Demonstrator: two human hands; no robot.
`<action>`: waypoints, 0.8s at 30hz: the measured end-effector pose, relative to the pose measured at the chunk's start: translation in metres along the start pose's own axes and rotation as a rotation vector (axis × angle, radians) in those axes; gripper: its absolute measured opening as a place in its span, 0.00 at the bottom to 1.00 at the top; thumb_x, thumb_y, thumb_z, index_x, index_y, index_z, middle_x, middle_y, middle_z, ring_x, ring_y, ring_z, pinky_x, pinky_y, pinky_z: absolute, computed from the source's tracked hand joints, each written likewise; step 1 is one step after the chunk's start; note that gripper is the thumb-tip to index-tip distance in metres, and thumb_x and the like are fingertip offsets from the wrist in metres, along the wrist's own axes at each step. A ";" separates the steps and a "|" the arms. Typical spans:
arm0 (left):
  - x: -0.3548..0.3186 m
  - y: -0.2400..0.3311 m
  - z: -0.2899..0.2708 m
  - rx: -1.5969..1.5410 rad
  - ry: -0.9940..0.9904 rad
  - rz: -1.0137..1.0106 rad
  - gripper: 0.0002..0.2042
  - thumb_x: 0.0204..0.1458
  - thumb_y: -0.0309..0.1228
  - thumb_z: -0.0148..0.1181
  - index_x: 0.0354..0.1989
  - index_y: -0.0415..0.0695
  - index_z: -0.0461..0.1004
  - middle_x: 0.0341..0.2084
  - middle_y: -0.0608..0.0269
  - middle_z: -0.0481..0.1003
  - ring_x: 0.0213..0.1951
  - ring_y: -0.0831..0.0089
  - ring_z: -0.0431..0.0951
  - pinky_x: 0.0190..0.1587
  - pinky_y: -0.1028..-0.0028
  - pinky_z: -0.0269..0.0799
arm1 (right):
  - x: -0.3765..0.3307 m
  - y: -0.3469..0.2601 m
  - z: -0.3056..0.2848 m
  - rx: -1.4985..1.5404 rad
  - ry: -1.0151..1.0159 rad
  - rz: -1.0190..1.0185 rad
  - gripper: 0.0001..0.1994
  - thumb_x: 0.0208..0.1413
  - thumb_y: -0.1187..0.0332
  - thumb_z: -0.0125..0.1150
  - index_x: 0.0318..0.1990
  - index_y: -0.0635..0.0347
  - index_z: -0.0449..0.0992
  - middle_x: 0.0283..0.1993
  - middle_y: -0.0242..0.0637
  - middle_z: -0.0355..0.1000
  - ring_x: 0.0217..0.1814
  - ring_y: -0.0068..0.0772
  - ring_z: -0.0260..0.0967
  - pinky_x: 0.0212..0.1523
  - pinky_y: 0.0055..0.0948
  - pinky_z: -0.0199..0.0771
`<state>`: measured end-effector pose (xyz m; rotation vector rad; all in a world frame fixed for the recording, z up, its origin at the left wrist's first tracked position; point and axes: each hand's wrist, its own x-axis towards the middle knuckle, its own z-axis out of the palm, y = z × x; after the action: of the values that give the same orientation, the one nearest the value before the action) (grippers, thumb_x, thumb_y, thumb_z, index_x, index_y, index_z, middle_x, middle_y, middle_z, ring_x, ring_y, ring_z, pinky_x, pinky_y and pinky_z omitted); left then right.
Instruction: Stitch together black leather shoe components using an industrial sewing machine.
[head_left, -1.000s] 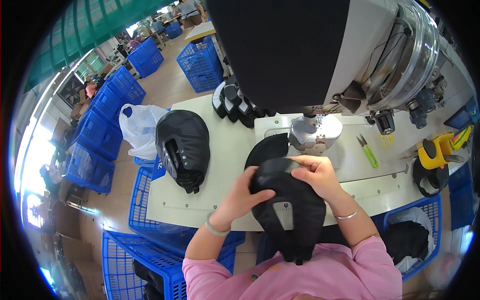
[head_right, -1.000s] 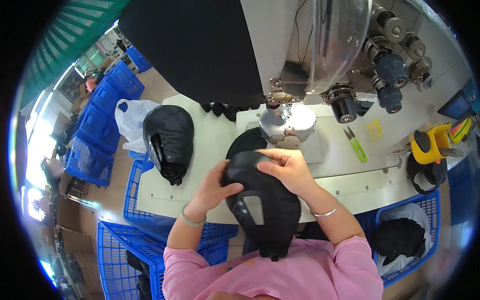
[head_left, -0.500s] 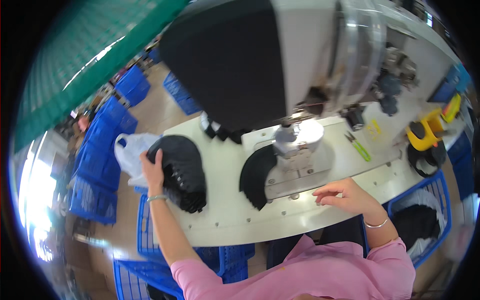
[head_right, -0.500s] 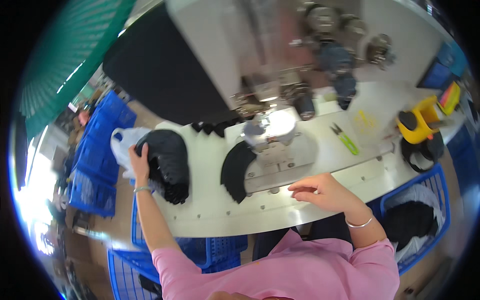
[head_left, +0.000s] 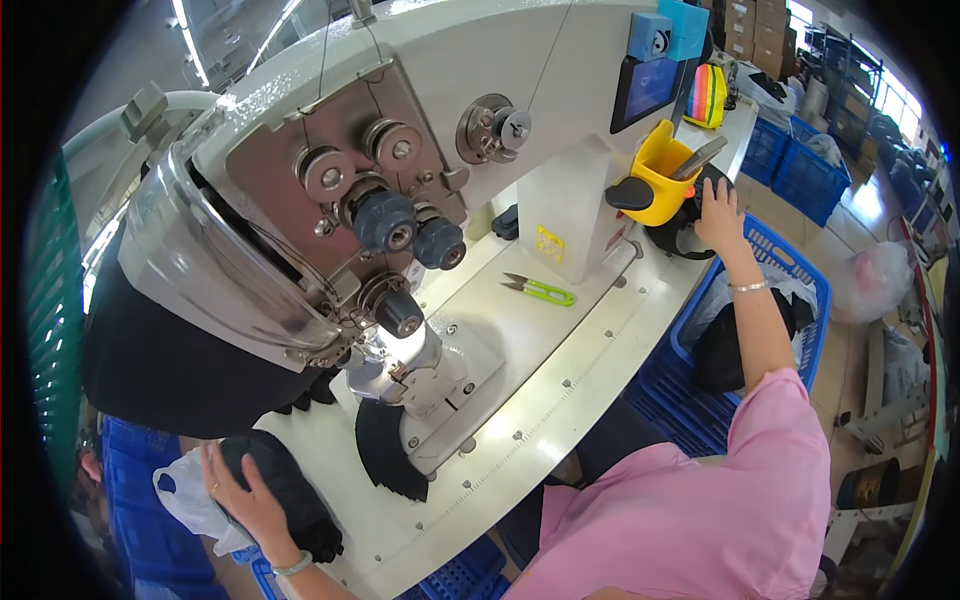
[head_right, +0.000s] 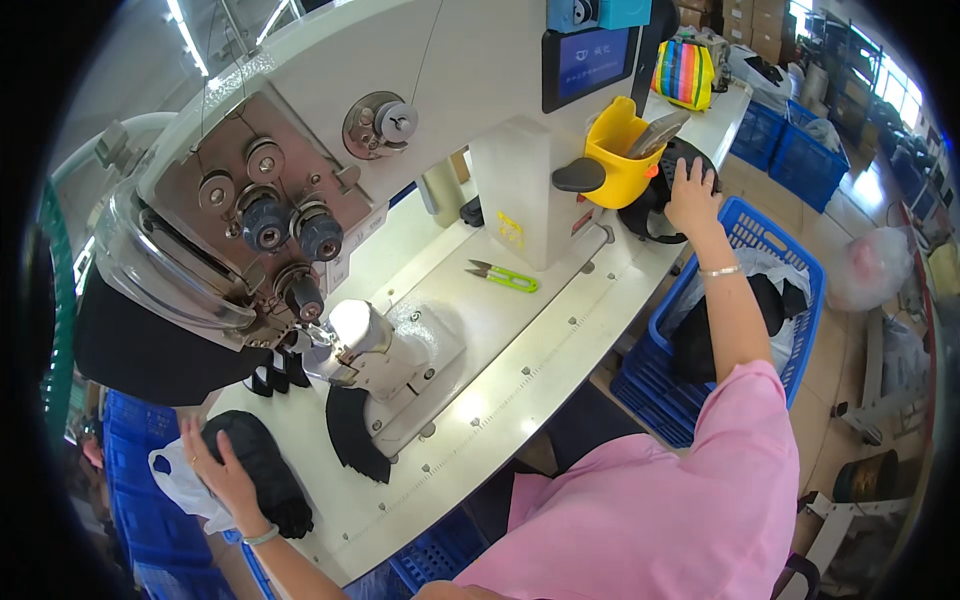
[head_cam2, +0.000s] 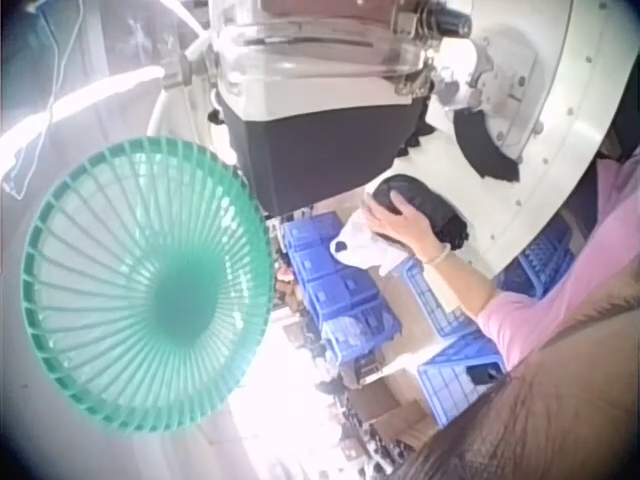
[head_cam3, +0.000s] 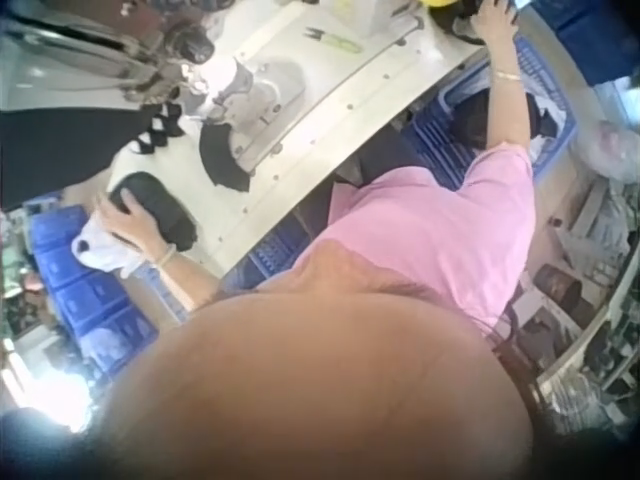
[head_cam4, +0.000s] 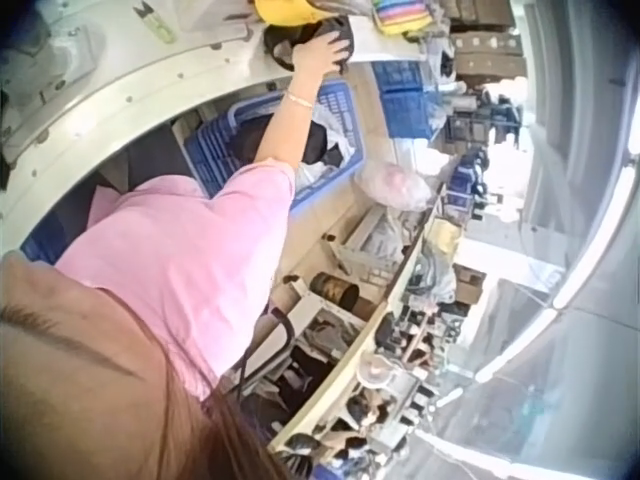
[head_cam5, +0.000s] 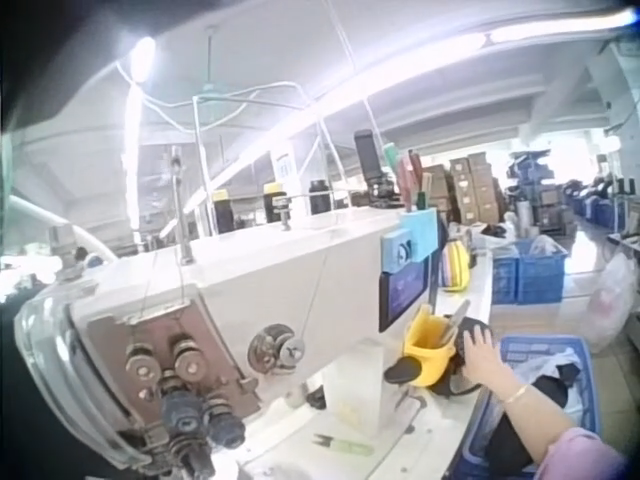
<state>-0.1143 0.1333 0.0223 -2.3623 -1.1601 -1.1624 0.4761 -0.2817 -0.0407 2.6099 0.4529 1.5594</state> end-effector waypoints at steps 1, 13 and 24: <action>-0.001 0.010 0.002 -0.059 -0.056 0.031 0.22 0.60 0.32 0.53 0.61 0.37 0.63 0.63 0.45 0.60 0.64 0.50 0.58 0.64 0.59 0.53 | 0.004 0.008 0.012 0.089 -0.246 -0.003 0.17 0.50 0.71 0.58 0.50 0.60 0.70 0.47 0.47 0.71 0.47 0.53 0.73 0.41 0.45 0.77; -0.036 0.084 0.066 -0.446 -0.568 0.067 0.29 0.51 0.33 0.64 0.62 0.42 0.62 0.63 0.42 0.59 0.65 0.47 0.57 0.65 0.57 0.53 | 0.021 -0.025 -0.163 0.831 -0.712 -0.497 0.16 0.38 0.81 0.52 0.36 0.63 0.81 0.36 0.50 0.76 0.42 0.53 0.73 0.45 0.42 0.74; -0.076 0.151 0.103 -0.181 -0.594 -0.087 0.28 0.52 0.31 0.57 0.63 0.51 0.59 0.65 0.50 0.55 0.66 0.45 0.52 0.61 0.38 0.47 | -0.053 -0.186 -0.210 1.140 -0.985 -1.331 0.21 0.42 0.79 0.54 0.48 0.60 0.76 0.37 0.42 0.76 0.40 0.46 0.75 0.39 0.40 0.76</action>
<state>0.0288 0.0488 -0.0857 -2.9368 -1.3847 -0.6110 0.2295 -0.1387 -0.0229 1.9348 2.5272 -0.5454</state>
